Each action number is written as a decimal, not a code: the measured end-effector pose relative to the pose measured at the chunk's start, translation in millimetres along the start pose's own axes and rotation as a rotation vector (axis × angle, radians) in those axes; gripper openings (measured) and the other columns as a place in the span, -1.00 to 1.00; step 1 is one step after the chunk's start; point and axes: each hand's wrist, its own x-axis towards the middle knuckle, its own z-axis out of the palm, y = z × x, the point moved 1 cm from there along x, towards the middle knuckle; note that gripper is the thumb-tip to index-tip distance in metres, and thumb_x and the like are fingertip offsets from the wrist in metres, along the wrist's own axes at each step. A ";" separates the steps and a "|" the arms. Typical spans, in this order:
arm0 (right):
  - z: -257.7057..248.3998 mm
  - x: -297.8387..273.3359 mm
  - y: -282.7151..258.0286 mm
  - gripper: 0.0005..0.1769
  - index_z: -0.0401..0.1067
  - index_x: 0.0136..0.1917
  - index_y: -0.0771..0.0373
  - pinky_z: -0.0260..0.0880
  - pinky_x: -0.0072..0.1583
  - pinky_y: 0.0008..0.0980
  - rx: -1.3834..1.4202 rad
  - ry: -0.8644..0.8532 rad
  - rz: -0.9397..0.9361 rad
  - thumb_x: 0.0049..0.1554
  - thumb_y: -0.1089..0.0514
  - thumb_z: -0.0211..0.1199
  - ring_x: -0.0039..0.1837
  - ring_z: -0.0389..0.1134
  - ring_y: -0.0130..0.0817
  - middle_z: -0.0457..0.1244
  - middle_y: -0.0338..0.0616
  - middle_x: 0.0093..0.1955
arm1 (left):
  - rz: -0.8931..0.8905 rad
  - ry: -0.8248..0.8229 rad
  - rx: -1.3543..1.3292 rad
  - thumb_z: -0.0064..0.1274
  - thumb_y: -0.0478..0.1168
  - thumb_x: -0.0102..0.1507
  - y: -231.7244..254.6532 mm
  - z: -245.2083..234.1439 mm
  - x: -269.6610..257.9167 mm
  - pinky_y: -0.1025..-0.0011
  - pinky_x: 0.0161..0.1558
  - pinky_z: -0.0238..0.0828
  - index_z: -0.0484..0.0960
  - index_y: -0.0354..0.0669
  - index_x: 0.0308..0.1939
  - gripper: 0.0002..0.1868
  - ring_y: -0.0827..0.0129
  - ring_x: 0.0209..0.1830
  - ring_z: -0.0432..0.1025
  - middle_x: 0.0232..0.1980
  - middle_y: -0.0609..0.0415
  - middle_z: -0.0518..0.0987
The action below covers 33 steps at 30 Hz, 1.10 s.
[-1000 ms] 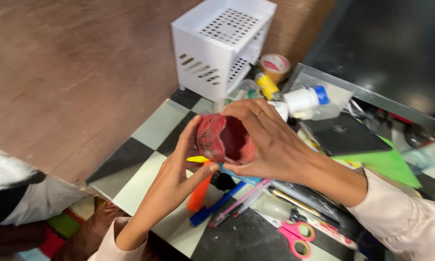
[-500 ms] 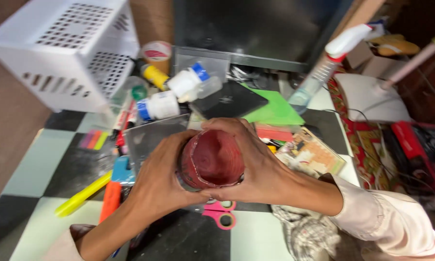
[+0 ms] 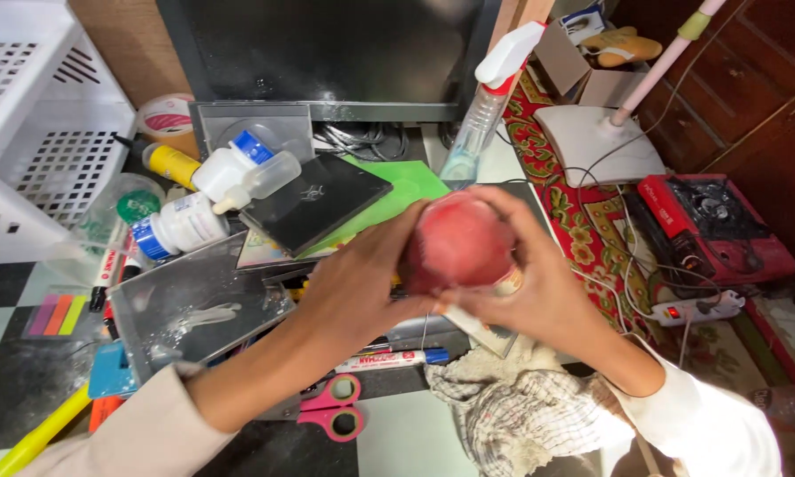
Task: The person clears a cluttered desk by moving several items aside, then sprays a white plastic basket with a cleaning solution and wipes it thoroughly with a cloth. The person handles a small black case, a pink notebook, a green folder, a red pouch, and a spray bottle before cleaning the basket.
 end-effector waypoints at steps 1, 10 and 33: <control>-8.8 0.8 5.9 0.08 0.10 0.56 0.29 0.35 0.47 -0.24 -0.003 0.001 -0.001 -0.12 0.17 0.58 0.46 0.30 -0.23 0.20 0.04 0.44 | 0.003 0.001 -0.001 0.49 0.15 -0.05 -2.9 9.9 10.4 0.09 0.09 0.39 0.24 -0.31 0.44 0.15 -0.16 0.19 0.44 0.25 -0.32 0.47; -66.4 16.7 103.4 0.09 0.20 0.47 0.29 0.42 0.28 -0.30 -0.381 0.324 0.155 -0.25 0.10 0.64 0.31 0.39 -0.28 0.32 0.00 0.31 | 0.116 -0.075 -0.038 0.08 -0.22 0.25 -25.1 106.7 112.9 0.00 -0.06 0.44 0.24 -0.31 0.47 -0.28 -0.14 -0.06 0.53 -0.01 -0.25 0.63; -68.9 51.5 246.0 -0.03 0.17 0.47 0.31 0.41 0.24 -0.16 -0.355 0.417 0.230 -0.07 -0.08 0.51 0.26 0.41 -0.07 0.32 0.16 0.27 | 0.219 0.025 0.062 0.12 -0.27 0.25 -60.1 172.0 146.1 0.03 0.09 0.47 0.30 -0.56 0.34 -0.36 -0.17 0.07 0.53 0.26 -0.45 0.46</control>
